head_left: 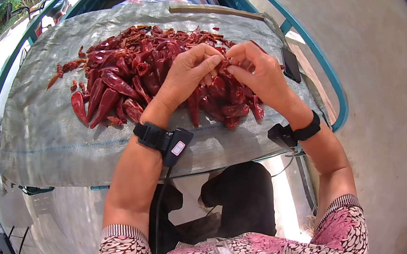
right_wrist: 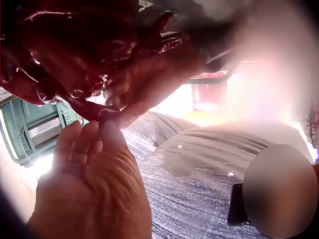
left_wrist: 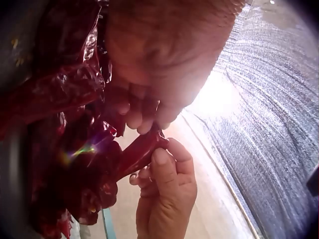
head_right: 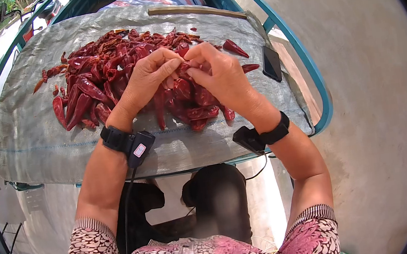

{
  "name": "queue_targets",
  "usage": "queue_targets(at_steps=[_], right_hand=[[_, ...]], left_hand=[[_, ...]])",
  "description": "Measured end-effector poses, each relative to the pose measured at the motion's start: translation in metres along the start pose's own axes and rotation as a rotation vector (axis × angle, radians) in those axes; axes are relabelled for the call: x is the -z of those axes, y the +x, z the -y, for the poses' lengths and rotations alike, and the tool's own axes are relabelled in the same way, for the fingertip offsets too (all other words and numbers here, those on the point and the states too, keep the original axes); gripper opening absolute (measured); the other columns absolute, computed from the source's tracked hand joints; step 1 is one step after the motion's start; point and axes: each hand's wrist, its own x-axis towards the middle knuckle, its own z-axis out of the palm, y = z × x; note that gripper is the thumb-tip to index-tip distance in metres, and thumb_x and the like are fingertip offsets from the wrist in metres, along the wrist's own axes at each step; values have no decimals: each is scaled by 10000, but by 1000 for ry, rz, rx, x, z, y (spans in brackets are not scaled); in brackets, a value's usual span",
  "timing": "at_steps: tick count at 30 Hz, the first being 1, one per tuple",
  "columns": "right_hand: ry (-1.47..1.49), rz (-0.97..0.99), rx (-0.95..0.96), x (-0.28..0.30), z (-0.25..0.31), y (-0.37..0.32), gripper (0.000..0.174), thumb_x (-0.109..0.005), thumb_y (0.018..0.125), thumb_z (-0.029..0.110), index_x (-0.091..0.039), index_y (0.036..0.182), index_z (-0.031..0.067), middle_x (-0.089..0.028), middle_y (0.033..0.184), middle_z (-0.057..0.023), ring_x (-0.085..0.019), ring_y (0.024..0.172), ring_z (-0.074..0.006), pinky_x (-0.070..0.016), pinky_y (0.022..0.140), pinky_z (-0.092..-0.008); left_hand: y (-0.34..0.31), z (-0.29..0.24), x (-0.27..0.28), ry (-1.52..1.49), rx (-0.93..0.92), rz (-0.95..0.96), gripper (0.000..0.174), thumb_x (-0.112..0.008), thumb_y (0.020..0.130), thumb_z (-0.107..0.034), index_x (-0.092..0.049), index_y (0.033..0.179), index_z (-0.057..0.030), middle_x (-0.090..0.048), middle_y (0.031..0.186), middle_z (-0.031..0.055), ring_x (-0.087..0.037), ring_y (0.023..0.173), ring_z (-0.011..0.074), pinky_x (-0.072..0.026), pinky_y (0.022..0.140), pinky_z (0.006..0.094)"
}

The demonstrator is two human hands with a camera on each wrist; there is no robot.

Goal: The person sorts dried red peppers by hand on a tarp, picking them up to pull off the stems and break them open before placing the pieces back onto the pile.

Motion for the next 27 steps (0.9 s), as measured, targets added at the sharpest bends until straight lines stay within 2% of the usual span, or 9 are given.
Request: queue_targets(at_steps=[2,8,11,14,15,18,19,22,27], right_hand=[[25,-9,39,-2,-6,3,241,-732,876,60,-643,1099,51,-722,939,-80,-685,833,-125,-539,751,-260],[14,-157,-193,24,-72,20,189,-728,890,125,-680,1051,38,-724,931,-74,-683,824,-122,-534,745,-269],[-18,-34,-362,28,-116,30,227,-691,922,190,-682,1079,27,-720,968,-110,-692,825,-162,-539,760,-300],[-187,-168,-260,16,-179,40,285,-663,932,244,-684,1126,37,-701,1072,-162,-705,901,-233,-542,813,-352],[-286,-180,-308,13,-199,44,380,-661,912,280,-653,1217,53,-659,1194,-209,-671,1058,-322,-512,917,-429],[-666,-195,-269,3,-238,44,481,-671,884,285,-602,1308,70,-632,1269,-212,-607,1187,-359,-466,994,-481],[-706,-131,-426,2,-239,43,531,-661,875,300,-568,1365,119,-618,1320,-185,-569,1239,-386,-441,1030,-504],[-587,115,-631,4,-249,50,495,-655,879,333,-605,1346,177,-639,1315,-146,-585,1223,-378,-453,1019,-489],[-609,-113,-416,9,-219,41,339,-653,919,390,-709,1169,168,-743,1025,-127,-688,1013,-352,-488,897,-473]], left_hand=[[-1,1,0,28,2,-56,162,-608,1028,-209,-664,1106,-78,-641,838,-25,-583,687,44,-488,643,190],[-2,-3,-1,148,-4,-196,214,-616,1024,-255,-661,1096,-58,-637,808,-22,-586,687,39,-488,616,201],[-2,0,0,261,-12,-250,224,-619,1022,-260,-658,1078,-47,-638,796,-25,-589,672,42,-488,600,206],[-1,1,-1,271,-5,-271,227,-616,1024,-260,-656,1064,-40,-638,775,-29,-597,651,46,-488,583,212],[-1,2,0,285,-8,-269,230,-616,1025,-263,-656,1061,-39,-637,768,-28,-600,645,47,-489,577,215],[-2,1,-2,333,-25,-273,260,-606,1030,-288,-663,1040,-34,-632,730,-18,-612,631,52,-493,569,221],[-2,1,-2,329,-20,-273,267,-603,1032,-294,-665,1037,-34,-631,725,-17,-616,633,53,-494,569,222],[-2,-1,-1,344,-15,-276,287,-595,1035,-309,-668,1034,-32,-631,720,-13,-624,640,55,-496,570,223],[-2,1,-2,321,-14,-292,257,-614,1027,-287,-663,1065,-37,-639,739,-10,-615,636,53,-490,571,219]])
